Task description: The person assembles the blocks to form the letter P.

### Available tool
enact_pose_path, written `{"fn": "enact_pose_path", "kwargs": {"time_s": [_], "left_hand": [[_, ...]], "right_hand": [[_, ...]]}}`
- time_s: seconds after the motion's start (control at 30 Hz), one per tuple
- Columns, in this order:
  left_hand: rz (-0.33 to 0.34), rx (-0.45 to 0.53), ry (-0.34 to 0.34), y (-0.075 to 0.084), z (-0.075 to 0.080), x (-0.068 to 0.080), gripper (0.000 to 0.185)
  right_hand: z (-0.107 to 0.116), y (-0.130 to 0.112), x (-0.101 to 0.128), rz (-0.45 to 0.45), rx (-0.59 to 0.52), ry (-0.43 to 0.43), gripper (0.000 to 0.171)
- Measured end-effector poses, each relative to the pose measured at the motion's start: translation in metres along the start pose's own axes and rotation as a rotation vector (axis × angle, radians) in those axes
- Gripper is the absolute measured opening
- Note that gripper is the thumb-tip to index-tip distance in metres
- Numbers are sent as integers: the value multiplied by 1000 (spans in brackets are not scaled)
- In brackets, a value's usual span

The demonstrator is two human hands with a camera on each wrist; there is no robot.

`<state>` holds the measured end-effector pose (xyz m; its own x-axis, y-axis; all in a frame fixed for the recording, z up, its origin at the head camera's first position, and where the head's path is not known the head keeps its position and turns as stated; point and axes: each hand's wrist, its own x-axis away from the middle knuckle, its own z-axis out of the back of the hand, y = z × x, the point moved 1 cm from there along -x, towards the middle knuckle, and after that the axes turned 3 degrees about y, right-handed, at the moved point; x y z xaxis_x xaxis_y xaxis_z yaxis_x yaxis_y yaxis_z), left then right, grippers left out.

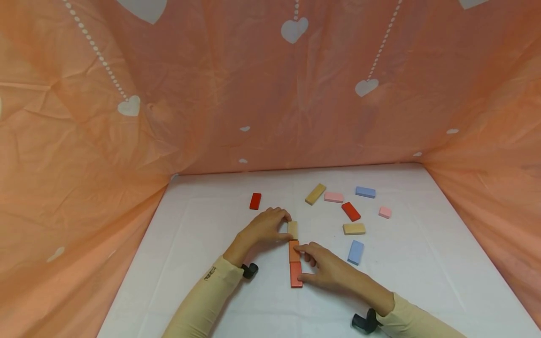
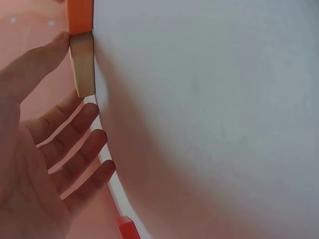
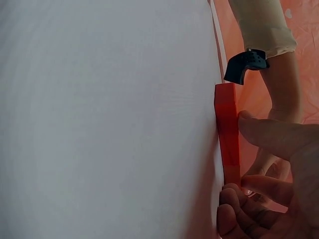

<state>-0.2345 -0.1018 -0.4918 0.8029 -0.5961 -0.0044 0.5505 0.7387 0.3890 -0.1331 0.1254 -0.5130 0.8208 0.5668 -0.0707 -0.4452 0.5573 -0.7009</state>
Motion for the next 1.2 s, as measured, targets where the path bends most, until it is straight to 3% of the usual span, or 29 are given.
{"fn": "enact_pose_path", "kwargs": {"time_s": [0.57,0.8,1.2], "left_hand": [[6,-27,-10,-1,-5,-2,50],[28,26,3,-4,-4,-1,43],[52,43,99,-25,24,4,41]], "right_hand": [[0,0,-2,-50,7,-22,65],[-1,0,-2,-37,-5,-19,64],[-1,0,0,-39,-19,-16,67]]}}
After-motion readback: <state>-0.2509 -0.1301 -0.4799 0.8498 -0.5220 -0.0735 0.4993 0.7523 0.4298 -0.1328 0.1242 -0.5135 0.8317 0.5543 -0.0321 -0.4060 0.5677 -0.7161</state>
